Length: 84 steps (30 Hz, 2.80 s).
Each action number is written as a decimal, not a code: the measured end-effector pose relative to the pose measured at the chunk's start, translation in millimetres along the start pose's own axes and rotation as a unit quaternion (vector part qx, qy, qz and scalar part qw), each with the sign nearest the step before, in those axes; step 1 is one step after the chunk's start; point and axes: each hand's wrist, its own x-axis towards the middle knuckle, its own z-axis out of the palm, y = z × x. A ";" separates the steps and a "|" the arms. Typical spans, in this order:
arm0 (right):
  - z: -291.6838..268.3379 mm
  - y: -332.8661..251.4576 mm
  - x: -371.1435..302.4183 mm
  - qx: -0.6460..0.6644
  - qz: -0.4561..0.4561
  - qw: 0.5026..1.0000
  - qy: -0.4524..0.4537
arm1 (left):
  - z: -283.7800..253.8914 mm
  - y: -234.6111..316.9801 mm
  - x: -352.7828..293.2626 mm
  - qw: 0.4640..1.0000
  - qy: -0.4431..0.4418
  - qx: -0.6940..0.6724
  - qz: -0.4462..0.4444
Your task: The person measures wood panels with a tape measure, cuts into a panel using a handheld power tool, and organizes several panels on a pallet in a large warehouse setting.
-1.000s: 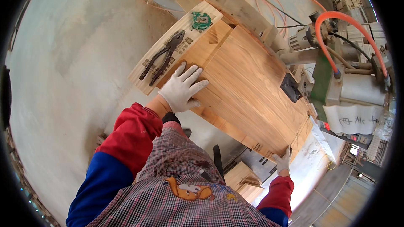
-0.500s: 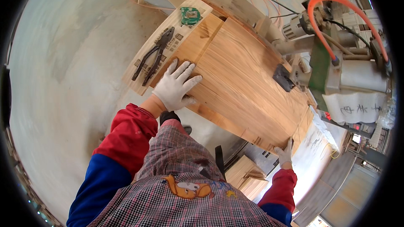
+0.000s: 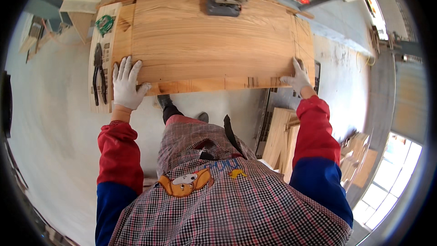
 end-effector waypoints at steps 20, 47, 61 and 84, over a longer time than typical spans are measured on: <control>-8.0 -16.1 -10.6 -0.043 0.089 0.995 0.005 | 10.4 1.5 -1.6 0.998 -0.001 0.060 0.033; -10.0 -20.1 -14.7 -0.039 0.109 0.993 -0.011 | 16.7 -4.2 -4.3 0.997 0.026 0.051 0.049; 30.8 15.0 -29.5 -0.003 0.025 0.995 0.099 | 8.7 -2.4 -2.6 0.999 0.017 0.028 0.037; 98.1 -165.6 -103.4 0.204 0.040 0.953 0.222 | -48.4 -86.4 10.3 0.966 0.012 0.045 -0.255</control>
